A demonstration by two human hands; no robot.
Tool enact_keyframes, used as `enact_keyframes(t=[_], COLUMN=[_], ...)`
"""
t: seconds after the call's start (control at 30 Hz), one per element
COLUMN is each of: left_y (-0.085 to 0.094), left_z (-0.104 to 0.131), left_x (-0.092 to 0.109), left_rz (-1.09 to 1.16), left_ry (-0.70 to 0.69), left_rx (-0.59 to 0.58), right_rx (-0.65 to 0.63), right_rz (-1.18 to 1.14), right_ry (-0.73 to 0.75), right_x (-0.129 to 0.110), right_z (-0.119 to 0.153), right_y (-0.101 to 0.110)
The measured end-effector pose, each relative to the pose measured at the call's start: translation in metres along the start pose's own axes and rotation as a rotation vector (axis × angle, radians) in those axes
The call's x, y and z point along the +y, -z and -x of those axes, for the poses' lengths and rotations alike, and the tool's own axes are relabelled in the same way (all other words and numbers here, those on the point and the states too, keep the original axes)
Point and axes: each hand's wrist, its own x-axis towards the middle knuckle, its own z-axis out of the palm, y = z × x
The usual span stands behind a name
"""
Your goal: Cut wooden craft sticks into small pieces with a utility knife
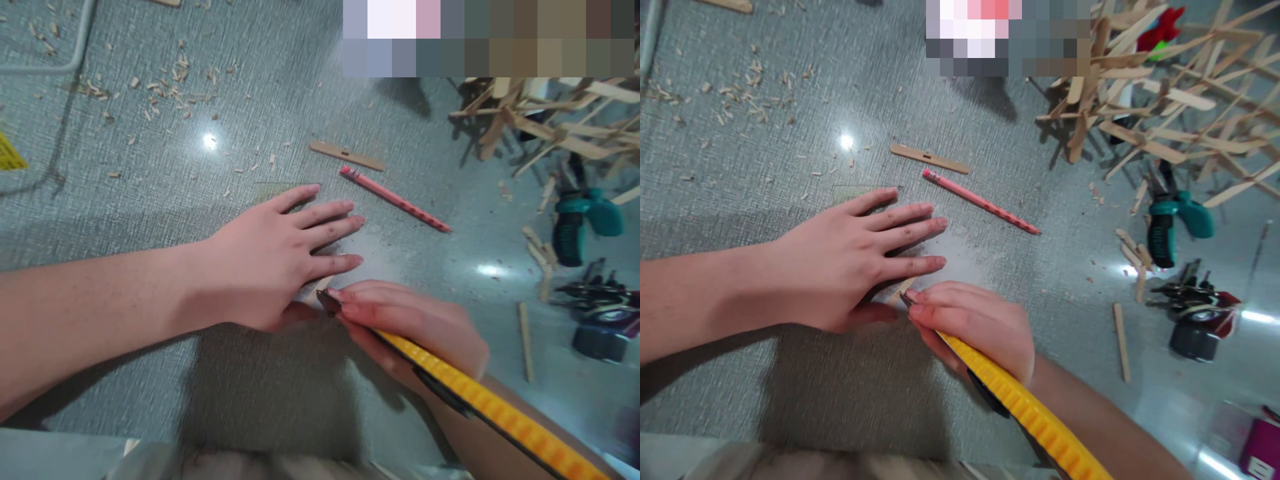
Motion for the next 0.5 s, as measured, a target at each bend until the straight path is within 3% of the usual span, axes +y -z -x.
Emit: enact_keyframes(t=[0.5], left_y=[0.0035], left_z=[0.0002], left_x=[0.0025], left_rz=[-0.042], left_ry=[0.017], left_rx=[-0.014], right_rx=[-0.043], right_rz=[0.100], right_ry=[0.029], right_x=[-0.0094], right_z=[-0.0074], right_y=[0.0019])
